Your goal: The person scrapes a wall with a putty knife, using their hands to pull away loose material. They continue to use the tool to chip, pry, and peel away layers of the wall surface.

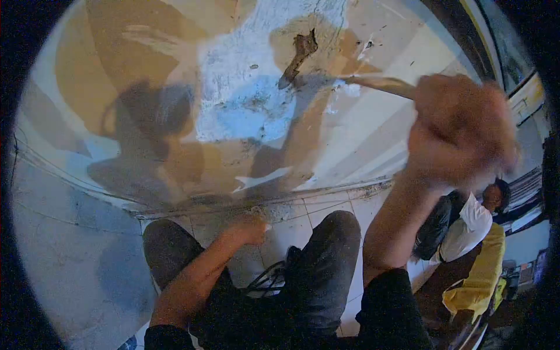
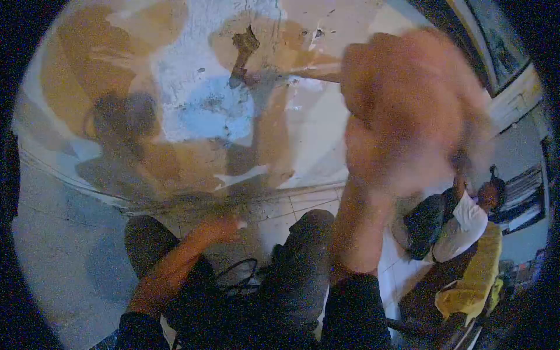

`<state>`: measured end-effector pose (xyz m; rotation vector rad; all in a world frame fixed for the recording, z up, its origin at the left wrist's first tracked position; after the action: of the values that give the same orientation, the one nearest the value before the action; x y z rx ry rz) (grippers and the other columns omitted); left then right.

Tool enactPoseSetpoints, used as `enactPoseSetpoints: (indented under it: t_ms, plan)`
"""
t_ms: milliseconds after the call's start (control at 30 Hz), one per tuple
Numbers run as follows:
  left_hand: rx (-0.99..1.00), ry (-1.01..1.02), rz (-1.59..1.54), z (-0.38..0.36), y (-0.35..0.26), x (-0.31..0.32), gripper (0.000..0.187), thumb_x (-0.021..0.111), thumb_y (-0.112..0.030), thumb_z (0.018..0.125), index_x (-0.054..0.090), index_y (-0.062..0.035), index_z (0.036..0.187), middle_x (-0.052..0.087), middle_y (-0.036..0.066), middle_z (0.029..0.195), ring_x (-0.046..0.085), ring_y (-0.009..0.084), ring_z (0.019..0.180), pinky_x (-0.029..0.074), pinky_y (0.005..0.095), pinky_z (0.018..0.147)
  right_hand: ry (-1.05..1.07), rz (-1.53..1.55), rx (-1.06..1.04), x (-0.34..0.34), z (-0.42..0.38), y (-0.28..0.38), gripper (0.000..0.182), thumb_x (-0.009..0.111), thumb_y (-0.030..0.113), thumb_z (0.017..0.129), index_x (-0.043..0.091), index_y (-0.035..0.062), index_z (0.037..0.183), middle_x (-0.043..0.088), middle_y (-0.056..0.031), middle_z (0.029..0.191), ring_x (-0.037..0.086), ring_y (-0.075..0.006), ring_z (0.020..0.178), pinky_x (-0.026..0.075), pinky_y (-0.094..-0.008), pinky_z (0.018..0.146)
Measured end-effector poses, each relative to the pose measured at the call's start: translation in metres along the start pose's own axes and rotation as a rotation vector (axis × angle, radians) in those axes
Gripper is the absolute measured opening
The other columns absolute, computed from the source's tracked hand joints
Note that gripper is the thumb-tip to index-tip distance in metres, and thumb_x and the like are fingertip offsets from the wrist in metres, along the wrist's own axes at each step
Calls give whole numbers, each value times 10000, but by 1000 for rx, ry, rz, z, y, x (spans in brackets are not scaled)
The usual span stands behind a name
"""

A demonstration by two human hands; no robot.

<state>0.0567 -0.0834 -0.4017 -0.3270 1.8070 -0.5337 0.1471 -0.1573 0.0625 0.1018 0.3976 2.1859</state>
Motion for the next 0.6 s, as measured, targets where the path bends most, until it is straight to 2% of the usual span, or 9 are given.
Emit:
enactPoseSetpoints:
  t_ms: [100, 167, 233, 267, 367, 433, 500, 533, 600]
  plan:
    - [-55, 136, -12, -14, -24, -43, 267, 567, -182, 728, 644, -36, 938, 647, 219, 885, 638, 382, 826, 508, 503, 734, -126, -272, 65, 0, 9, 2, 400, 450, 349, 880, 305, 103, 600, 267, 3, 453, 186, -99, 374, 190, -273, 370]
    - [-1, 88, 80, 1, 3, 0, 280, 563, -177, 734, 640, -48, 970, 648, 215, 906, 637, 377, 846, 510, 498, 744, -6, 120, 77, -8, 13, 5, 360, 480, 221, 873, 307, 104, 580, 269, 7, 445, 197, -90, 362, 173, -274, 358]
    - [50, 39, 162, -4, -10, -12, 295, 558, -172, 740, 636, -60, 1002, 649, 210, 927, 637, 372, 866, 512, 492, 753, 60, 321, 92, -1, 9, -2, 357, 495, 157, 870, 308, 104, 570, 270, 8, 441, 203, -86, 355, 165, -275, 353]
    - [12, 73, 101, -10, -18, -25, 292, 558, -178, 742, 643, -70, 1000, 652, 208, 919, 638, 366, 873, 513, 486, 756, -45, 54, 45, -1, 3, -9, 344, 500, 141, 864, 324, 100, 571, 282, 4, 435, 216, -97, 349, 181, -278, 355]
    - [-46, 86, 60, -11, -21, -35, 275, 557, -189, 745, 656, -74, 975, 656, 205, 897, 640, 357, 875, 513, 481, 763, -58, -241, 15, -5, 6, -1, 339, 503, 130, 860, 331, 101, 569, 293, 3, 432, 230, -109, 346, 205, -279, 362]
    - [-74, 94, 49, -5, -10, -14, 262, 557, -193, 746, 661, -68, 953, 657, 205, 882, 641, 353, 871, 511, 482, 767, 115, 182, 40, 1, 10, 12, 347, 497, 103, 864, 313, 104, 570, 277, 13, 453, 220, -84, 359, 181, -274, 355]
    - [-83, 200, 83, 3, 0, 5, 256, 576, -225, 741, 666, -57, 914, 658, 206, 870, 640, 359, 862, 505, 482, 778, 198, 395, 56, 11, 5, 9, 352, 495, 89, 867, 304, 105, 571, 269, 17, 463, 216, -72, 366, 169, -272, 351]
    - [-81, 199, 85, 2, 2, 7, 256, 576, -225, 741, 666, -57, 914, 658, 206, 870, 640, 359, 862, 505, 482, 778, 42, 53, 54, 9, -1, -5, 351, 504, 136, 862, 316, 107, 568, 269, 9, 454, 207, -81, 360, 178, -274, 357]
    - [-43, 110, -48, 0, 3, -8, 291, 602, -247, 726, 662, -39, 921, 657, 215, 885, 639, 369, 865, 502, 480, 783, -37, -228, 24, 2, -4, -5, 360, 503, 181, 862, 316, 110, 562, 263, 6, 450, 191, -84, 358, 175, -276, 361]
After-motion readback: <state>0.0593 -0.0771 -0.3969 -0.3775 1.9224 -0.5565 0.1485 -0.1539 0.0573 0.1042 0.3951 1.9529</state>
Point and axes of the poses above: each hand's wrist, its own z-axis towards the middle knuckle, its own x-axis out of the palm, y = z × x, the point moved 6 cm from there along z, towards the middle knuckle
